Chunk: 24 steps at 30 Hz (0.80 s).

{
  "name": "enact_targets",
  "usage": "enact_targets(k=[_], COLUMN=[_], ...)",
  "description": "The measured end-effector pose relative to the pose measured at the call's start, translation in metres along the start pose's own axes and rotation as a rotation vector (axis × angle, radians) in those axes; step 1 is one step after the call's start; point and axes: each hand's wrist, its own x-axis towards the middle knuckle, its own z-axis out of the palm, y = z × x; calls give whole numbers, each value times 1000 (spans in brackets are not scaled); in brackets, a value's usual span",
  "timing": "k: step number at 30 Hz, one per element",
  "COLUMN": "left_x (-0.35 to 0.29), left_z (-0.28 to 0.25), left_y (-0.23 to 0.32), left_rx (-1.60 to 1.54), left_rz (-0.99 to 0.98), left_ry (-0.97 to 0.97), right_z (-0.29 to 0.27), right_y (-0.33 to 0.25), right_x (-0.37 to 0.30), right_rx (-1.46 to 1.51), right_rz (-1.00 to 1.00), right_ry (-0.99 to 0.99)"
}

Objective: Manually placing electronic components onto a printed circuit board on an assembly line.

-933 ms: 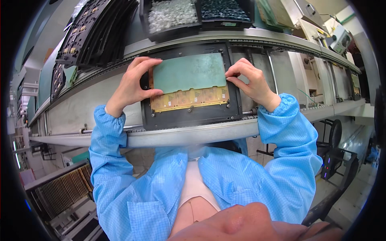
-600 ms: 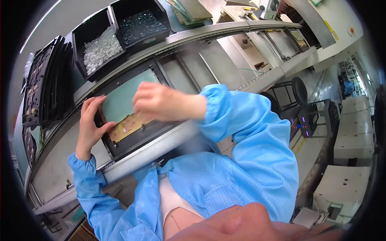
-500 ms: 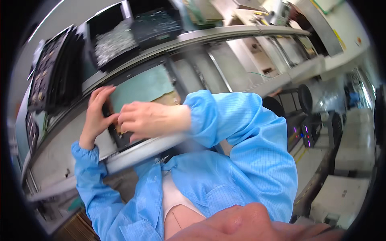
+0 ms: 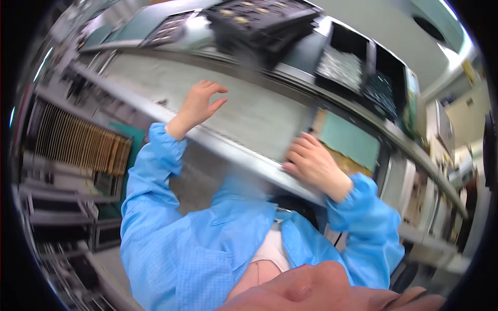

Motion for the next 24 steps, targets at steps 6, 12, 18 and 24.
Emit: enact_targets(k=[6,12,18,24], left_x=[-43,3,130,155], left_z=[-16,-22,14,31], left_y=[-59,-60,4,-8], left_rx=[308,-249,-1111,-1010], left_rz=[-492,-575,-719,-776], left_ry=[248,421,175,150], right_z=[-43,-67,-70,-63], right_y=[-21,-40,-27,-22], right_x=[-97,-184,-225,-213], right_rx=[-17,-218,-275,-141], right_rz=[260,625,885,848], right_ry=[39,35,-18,82])
